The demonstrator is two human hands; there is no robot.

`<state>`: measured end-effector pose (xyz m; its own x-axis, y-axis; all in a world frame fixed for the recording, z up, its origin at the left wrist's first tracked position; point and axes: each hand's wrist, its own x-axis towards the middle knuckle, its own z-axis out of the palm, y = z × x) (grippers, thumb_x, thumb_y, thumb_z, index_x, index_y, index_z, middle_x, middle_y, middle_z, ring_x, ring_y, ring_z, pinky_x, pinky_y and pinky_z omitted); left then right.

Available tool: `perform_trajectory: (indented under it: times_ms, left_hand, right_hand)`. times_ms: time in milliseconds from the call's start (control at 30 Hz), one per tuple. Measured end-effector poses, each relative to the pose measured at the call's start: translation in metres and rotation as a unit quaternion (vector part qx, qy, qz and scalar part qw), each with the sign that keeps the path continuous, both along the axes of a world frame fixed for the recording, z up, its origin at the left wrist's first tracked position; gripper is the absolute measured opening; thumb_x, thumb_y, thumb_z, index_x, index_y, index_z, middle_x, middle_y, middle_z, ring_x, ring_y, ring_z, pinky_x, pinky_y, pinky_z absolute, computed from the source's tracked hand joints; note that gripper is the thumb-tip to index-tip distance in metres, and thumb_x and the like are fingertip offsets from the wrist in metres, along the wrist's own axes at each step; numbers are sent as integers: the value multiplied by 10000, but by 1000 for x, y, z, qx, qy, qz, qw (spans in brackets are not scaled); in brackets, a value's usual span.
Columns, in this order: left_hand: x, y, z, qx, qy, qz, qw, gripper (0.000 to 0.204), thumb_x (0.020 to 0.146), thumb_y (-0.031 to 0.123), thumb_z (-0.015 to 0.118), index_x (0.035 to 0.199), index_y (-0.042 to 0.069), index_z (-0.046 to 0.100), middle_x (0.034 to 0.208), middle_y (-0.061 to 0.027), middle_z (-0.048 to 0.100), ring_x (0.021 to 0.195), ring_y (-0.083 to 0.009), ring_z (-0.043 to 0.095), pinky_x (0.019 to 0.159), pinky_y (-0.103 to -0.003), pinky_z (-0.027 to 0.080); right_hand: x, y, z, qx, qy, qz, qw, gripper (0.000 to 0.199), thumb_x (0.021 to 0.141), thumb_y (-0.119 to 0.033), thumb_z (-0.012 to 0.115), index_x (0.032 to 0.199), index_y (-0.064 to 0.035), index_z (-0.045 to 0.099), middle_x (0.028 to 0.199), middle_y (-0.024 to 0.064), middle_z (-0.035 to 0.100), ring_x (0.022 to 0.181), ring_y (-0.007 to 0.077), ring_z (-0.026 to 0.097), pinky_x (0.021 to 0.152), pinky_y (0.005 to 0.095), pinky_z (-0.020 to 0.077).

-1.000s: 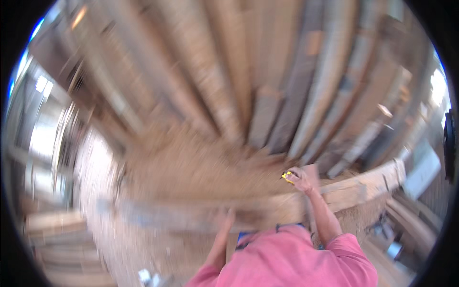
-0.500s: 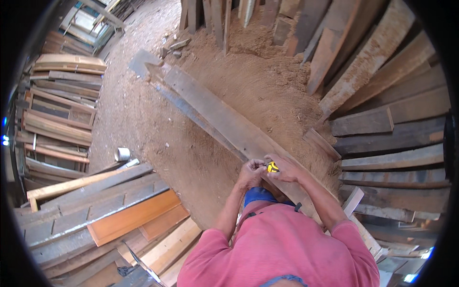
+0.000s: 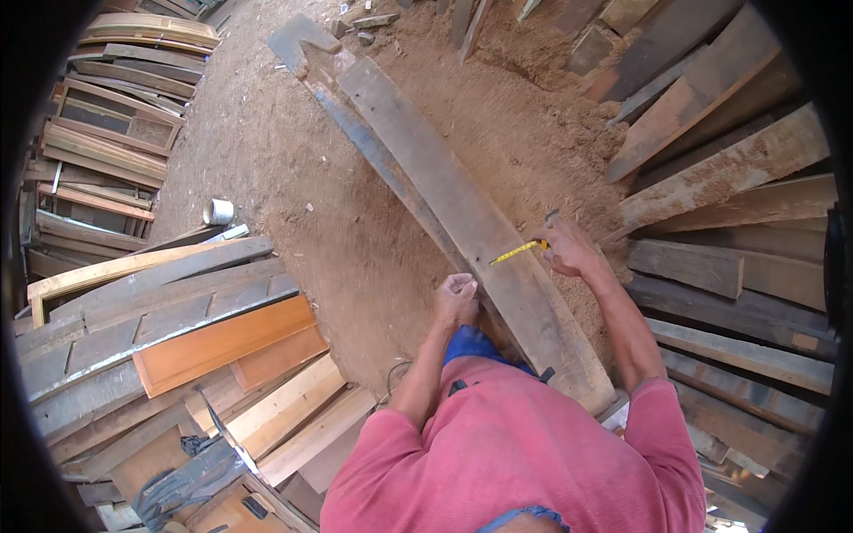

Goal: The person measures a wooden beam using a tape measure, marks it with a pencil, and cuts through it with a circular saw before carrying a wooden plank into a storage area among other stacked lumber.

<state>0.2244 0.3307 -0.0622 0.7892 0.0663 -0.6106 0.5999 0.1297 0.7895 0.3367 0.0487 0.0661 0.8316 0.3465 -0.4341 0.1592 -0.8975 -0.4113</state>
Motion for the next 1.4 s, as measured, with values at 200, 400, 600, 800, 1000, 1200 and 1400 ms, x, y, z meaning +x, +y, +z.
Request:
perform_trajectory:
  times_ms: [200, 400, 600, 800, 1000, 1200, 1400]
  left_hand:
    - [10, -20, -4, 4, 26, 30, 999, 275, 920, 149, 722, 1128, -1, 623, 955, -54, 693, 799, -117, 639, 710, -253, 534]
    - [15, -25, -3, 4, 11, 53, 999, 238, 927, 167, 724, 1080, 16, 621, 825, -33, 665, 658, -105, 604, 590, -244, 514]
    - [17, -26, -6, -23, -4, 67, 997, 158, 946, 160, 702, 972, 47, 595, 767, -18, 631, 600, -93, 569, 548, -246, 502]
    - [21, -24, -2, 6, 5, 41, 999, 141, 956, 157, 685, 947, 59, 584, 768, -20, 628, 611, -101, 577, 572, -257, 513]
    - [22, -22, -1, 15, 11, 29, 999, 143, 959, 159, 679, 954, 51, 586, 789, -27, 636, 645, -111, 597, 598, -271, 527]
    - [20, -39, 17, 81, 10, 37, 996, 230, 931, 161, 697, 1061, -9, 613, 884, -63, 691, 719, -130, 637, 639, -274, 533]
    - [14, -43, 23, 105, 42, 1, 994, 319, 893, 151, 717, 1124, -40, 610, 982, -103, 726, 843, -154, 669, 771, -293, 536]
  right_hand:
    - [8, 30, 10, -30, 43, 24, 998, 411, 858, -145, 563, 1240, -245, 675, 1203, 147, 627, 1113, 364, 612, 938, 479, 493]
    - [7, 22, -28, 9, 47, 1, 999, 442, 853, -195, 610, 1291, -245, 651, 1327, 148, 562, 1243, 373, 529, 1018, 470, 450]
    - [5, 14, -44, 21, 17, -11, 1000, 460, 834, -175, 635, 1287, -254, 652, 1362, 124, 526, 1257, 367, 501, 1056, 470, 433]
    - [5, 13, -44, 22, 13, -16, 1000, 456, 837, -159, 645, 1278, -276, 657, 1367, 109, 516, 1270, 351, 484, 1066, 475, 430]
    - [7, 16, -33, 24, 26, -11, 999, 445, 840, -158, 648, 1260, -300, 667, 1344, 110, 524, 1235, 378, 492, 1047, 480, 442]
    - [3, 10, -52, 45, -21, 1, 999, 417, 833, -147, 643, 1239, -234, 674, 1265, 141, 570, 1182, 371, 532, 1014, 469, 454]
    - [-20, -9, -45, 232, 51, -88, 967, 370, 844, -152, 648, 1207, -87, 636, 1049, 155, 657, 1068, 326, 604, 939, 440, 468]
